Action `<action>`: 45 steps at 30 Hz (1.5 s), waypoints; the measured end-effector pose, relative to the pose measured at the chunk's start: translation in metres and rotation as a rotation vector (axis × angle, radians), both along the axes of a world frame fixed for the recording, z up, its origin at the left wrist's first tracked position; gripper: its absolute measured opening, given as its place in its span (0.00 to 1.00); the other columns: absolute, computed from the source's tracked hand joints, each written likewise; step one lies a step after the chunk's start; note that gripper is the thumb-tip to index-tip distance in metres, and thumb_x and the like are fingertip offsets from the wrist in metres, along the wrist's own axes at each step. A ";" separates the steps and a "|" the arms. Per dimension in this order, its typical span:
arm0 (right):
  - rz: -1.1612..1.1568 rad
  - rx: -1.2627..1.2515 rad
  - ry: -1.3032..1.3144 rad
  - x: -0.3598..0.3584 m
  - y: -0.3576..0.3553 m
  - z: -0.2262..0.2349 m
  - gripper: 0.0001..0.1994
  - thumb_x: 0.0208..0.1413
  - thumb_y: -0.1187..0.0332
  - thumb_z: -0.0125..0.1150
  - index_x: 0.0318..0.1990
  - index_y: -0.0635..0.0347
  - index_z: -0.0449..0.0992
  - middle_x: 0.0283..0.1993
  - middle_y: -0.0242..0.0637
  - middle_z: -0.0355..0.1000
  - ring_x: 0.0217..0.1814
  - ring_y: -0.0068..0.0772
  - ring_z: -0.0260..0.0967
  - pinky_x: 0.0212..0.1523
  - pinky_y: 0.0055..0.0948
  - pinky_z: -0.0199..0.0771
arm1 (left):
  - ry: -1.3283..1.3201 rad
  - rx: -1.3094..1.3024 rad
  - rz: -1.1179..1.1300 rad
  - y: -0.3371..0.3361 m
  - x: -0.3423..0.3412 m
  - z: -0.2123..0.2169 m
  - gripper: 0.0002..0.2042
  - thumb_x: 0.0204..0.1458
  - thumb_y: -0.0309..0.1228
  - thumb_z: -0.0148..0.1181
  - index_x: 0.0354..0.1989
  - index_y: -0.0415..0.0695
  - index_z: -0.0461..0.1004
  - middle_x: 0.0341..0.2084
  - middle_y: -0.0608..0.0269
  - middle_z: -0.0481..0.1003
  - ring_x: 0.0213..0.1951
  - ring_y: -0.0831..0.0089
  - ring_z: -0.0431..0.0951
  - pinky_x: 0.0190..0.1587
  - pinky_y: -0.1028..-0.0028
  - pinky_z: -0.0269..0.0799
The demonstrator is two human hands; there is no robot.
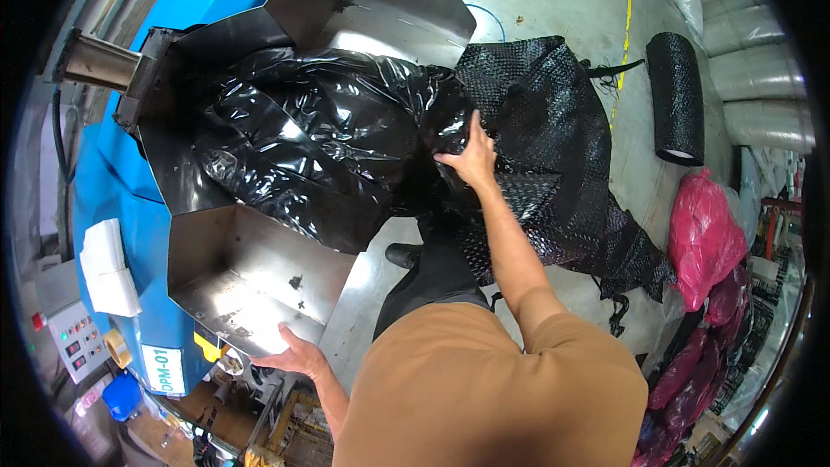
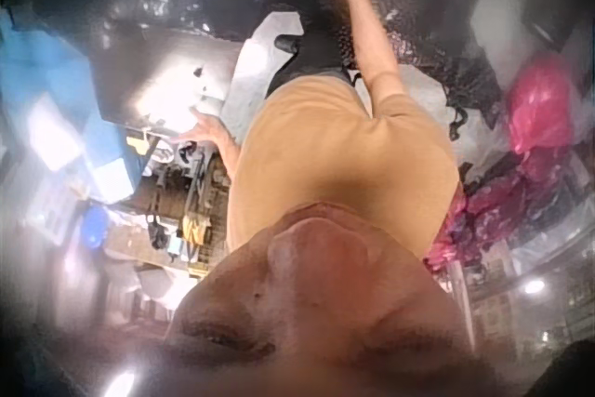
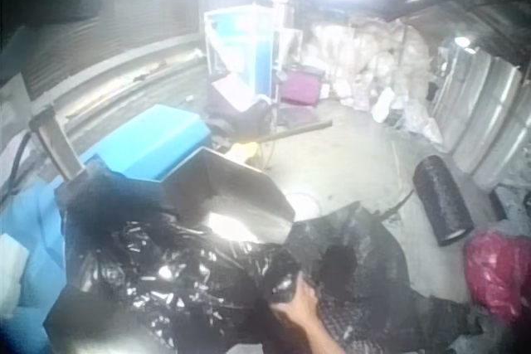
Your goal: The person loads black mesh material into a blue industrial machine, then flips through a stack of documents on a nearby table. They return to the machine to load white foam blocks into the hopper.
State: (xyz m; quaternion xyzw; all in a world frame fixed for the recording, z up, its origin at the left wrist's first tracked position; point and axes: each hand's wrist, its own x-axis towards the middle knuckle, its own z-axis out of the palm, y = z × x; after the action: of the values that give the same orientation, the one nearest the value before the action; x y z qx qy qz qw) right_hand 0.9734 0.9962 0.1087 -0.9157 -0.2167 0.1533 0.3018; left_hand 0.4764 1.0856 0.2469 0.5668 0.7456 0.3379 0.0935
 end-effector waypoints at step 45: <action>0.911 0.459 -0.104 -0.080 0.173 0.467 0.23 0.58 0.74 0.71 0.59 0.76 0.75 0.52 0.41 0.81 0.53 0.27 0.76 0.58 0.29 0.74 | -0.291 0.270 -0.155 0.002 0.017 0.022 0.35 0.55 0.18 0.60 0.74 0.35 0.57 0.67 0.43 0.66 0.68 0.44 0.64 0.72 0.52 0.60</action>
State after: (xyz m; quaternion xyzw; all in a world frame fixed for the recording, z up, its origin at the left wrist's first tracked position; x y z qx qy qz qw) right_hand 0.8935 1.1696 0.5754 -0.6447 -0.6367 0.1721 0.3864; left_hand 0.4933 1.0876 0.2687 0.5752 0.6262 0.5047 0.1491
